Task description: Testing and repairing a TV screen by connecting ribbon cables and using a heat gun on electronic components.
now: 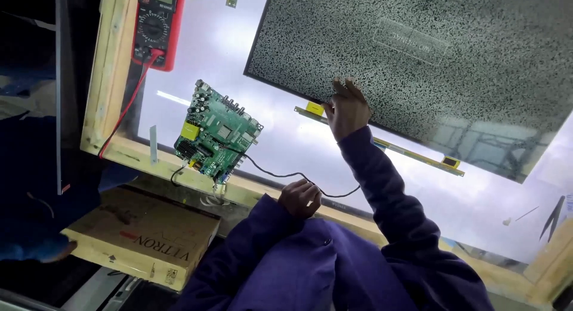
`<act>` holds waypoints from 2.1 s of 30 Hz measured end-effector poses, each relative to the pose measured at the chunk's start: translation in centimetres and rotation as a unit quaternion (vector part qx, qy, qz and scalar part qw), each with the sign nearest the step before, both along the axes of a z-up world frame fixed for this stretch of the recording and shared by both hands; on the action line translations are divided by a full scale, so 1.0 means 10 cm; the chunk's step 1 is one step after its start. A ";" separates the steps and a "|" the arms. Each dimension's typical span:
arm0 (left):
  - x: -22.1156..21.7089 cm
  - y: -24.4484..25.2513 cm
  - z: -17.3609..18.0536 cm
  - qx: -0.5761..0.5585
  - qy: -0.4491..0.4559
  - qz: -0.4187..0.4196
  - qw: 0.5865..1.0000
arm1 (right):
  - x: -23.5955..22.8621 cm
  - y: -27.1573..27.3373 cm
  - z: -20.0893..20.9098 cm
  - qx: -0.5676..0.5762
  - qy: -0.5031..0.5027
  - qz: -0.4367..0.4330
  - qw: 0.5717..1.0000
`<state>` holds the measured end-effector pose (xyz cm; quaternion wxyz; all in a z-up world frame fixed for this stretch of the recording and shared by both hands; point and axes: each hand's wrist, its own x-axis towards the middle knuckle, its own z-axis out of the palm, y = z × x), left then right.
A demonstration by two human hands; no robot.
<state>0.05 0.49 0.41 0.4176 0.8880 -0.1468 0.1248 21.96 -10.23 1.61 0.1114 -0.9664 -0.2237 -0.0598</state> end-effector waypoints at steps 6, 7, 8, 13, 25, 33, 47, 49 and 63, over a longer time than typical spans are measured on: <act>-0.01 -0.01 -0.01 0.010 0.001 0.004 1.000 | 0.00 0.04 0.05 -0.009 -0.003 -0.005 1.000; -0.01 -0.01 -0.02 0.010 0.002 0.004 1.000 | 0.00 0.04 0.03 -0.009 -0.002 -0.005 1.000; -0.01 -0.01 -0.02 0.011 0.000 0.003 1.000 | 0.01 0.03 0.01 -0.011 -0.002 -0.006 1.000; -0.02 -0.02 -0.04 0.012 -0.003 0.008 1.000 | 0.00 0.03 -0.03 -0.019 -0.016 -0.004 1.000; -0.01 -0.01 -0.01 0.011 -0.005 0.001 1.000 | 0.00 0.04 -0.03 -0.024 -0.008 -0.013 1.000; 0.00 -0.03 -0.03 0.006 -0.005 0.005 1.000 | 0.02 0.05 -0.04 -0.011 -0.009 -0.018 1.000; -0.03 -0.06 -0.09 0.005 0.000 0.010 1.000 | 0.01 0.03 -0.12 -0.029 0.004 -0.026 0.999; -0.05 -0.07 -0.11 0.003 0.002 0.010 1.000 | 0.01 0.01 -0.10 -0.034 0.002 -0.026 0.999; -0.08 -0.06 -0.13 0.026 0.007 0.013 1.000 | 0.02 0.04 0.01 -0.037 0.012 -0.026 0.999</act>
